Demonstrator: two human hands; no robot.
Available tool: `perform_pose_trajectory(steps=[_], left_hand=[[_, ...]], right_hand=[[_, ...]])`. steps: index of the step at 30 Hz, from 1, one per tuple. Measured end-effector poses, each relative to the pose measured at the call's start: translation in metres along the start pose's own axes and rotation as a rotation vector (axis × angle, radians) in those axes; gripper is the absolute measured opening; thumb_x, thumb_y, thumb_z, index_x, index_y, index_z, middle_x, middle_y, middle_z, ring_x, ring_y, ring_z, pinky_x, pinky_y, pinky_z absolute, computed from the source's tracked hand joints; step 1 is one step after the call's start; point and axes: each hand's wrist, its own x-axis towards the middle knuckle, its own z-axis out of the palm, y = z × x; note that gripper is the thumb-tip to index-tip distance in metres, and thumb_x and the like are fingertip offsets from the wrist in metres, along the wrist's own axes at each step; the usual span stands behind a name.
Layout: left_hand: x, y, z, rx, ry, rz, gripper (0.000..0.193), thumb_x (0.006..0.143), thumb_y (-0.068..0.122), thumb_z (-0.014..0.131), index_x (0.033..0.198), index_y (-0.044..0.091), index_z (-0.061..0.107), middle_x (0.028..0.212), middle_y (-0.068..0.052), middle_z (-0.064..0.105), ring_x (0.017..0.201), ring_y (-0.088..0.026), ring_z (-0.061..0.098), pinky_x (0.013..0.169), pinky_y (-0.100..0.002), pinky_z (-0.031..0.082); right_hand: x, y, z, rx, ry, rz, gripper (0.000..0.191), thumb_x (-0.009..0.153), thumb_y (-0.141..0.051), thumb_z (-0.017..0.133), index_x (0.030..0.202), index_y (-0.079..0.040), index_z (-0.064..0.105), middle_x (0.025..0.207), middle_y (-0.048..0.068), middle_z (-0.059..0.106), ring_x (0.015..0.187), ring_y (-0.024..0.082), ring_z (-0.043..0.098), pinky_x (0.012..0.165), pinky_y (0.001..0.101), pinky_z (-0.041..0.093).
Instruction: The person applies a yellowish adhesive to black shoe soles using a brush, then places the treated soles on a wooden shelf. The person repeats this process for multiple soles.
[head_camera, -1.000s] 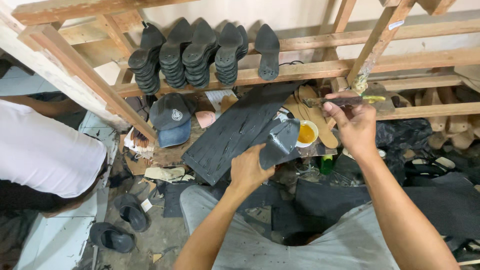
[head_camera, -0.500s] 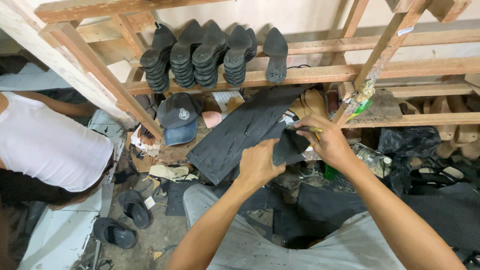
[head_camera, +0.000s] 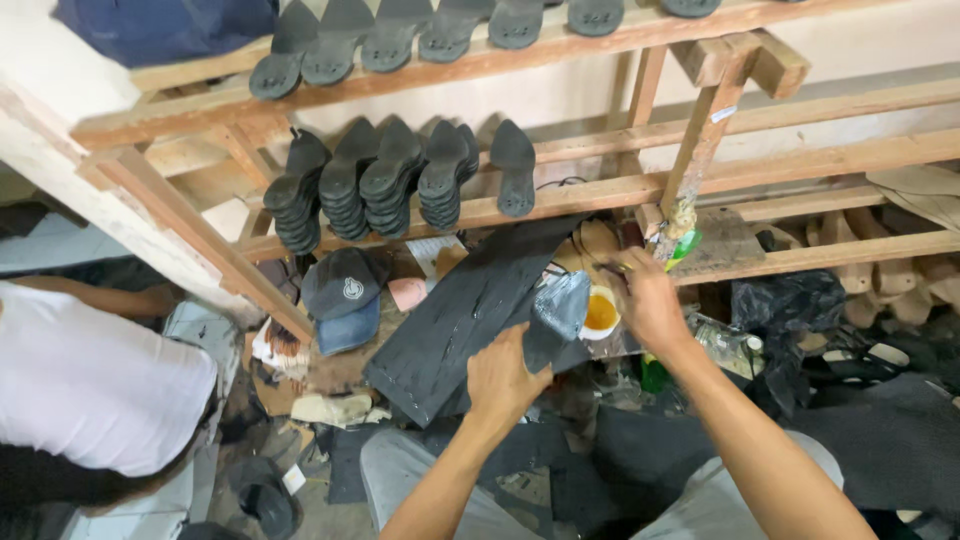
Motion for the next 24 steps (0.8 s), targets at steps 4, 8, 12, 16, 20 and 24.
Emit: perform_pose_trajectory(steps=[4, 8, 12, 16, 20, 24], left_hand=[[0.007, 0.013, -0.014, -0.151, -0.030, -0.066, 0.078, 0.069, 0.032, 0.085, 0.136, 0.005, 0.056, 0.126, -0.017, 0.066, 0.118, -0.037, 0.062, 0.096, -0.047, 0.048], [0.019, 0.059, -0.005, -0.401, -0.275, 0.164, 0.084, 0.076, 0.028, 0.075, 0.147, -0.004, 0.043, 0.138, -0.024, 0.053, 0.132, -0.039, 0.053, 0.110, -0.042, 0.043], [0.046, 0.146, 0.044, -0.427, -0.146, 0.502, 0.092, 0.088, 0.030, 0.071, 0.155, -0.013, 0.026, 0.145, -0.034, 0.040, 0.135, -0.048, 0.045, 0.110, -0.049, 0.041], [0.120, 0.240, 0.108, -0.302, -0.085, 0.504, 0.074, 0.094, 0.032, 0.064, 0.155, -0.003, 0.039, 0.132, -0.031, 0.048, 0.123, -0.045, 0.051, 0.103, -0.052, 0.046], [0.214, 0.291, 0.152, -0.252, 0.110, 0.349, 0.067, 0.091, 0.030, 0.066, 0.145, -0.005, 0.046, 0.135, -0.035, 0.043, 0.125, -0.049, 0.045, 0.102, -0.054, 0.045], [0.289, 0.296, 0.170, -0.091, 0.142, -0.071, 0.048, 0.093, 0.031, 0.062, 0.128, -0.002, 0.056, 0.144, -0.027, 0.046, 0.134, -0.042, 0.046, 0.105, -0.051, 0.046]], right_hand=[[-0.023, 0.061, -0.018, 0.017, 0.111, 0.374, 0.013, 0.096, -0.015, 0.072, 0.094, -0.002, 0.075, 0.084, 0.013, 0.076, 0.071, 0.024, 0.073, 0.069, 0.0353, 0.054], [-0.111, 0.095, -0.002, 0.107, 0.012, 0.538, 0.019, 0.088, -0.016, 0.078, 0.096, 0.000, 0.072, 0.076, 0.011, 0.075, 0.063, 0.019, 0.069, 0.059, 0.0346, 0.053], [-0.181, 0.092, 0.035, 0.468, 0.172, 0.661, 0.013, 0.088, -0.008, 0.071, 0.095, 0.003, 0.069, 0.074, 0.005, 0.073, 0.063, 0.013, 0.069, 0.058, 0.0287, 0.056], [-0.194, 0.087, 0.035, 0.499, 0.083, 0.822, 0.019, 0.086, -0.008, 0.075, 0.103, 0.001, 0.072, 0.067, 0.007, 0.068, 0.056, 0.012, 0.062, 0.053, 0.0292, 0.052], [-0.180, 0.090, 0.025, 0.515, 0.153, 0.834, 0.018, 0.087, -0.008, 0.074, 0.102, 0.001, 0.073, 0.067, 0.005, 0.067, 0.056, 0.010, 0.061, 0.054, 0.0278, 0.052], [-0.175, 0.092, 0.021, 0.662, 0.193, 0.876, 0.018, 0.088, -0.008, 0.073, 0.104, 0.000, 0.071, 0.068, 0.004, 0.066, 0.058, 0.010, 0.061, 0.055, 0.0272, 0.051]])
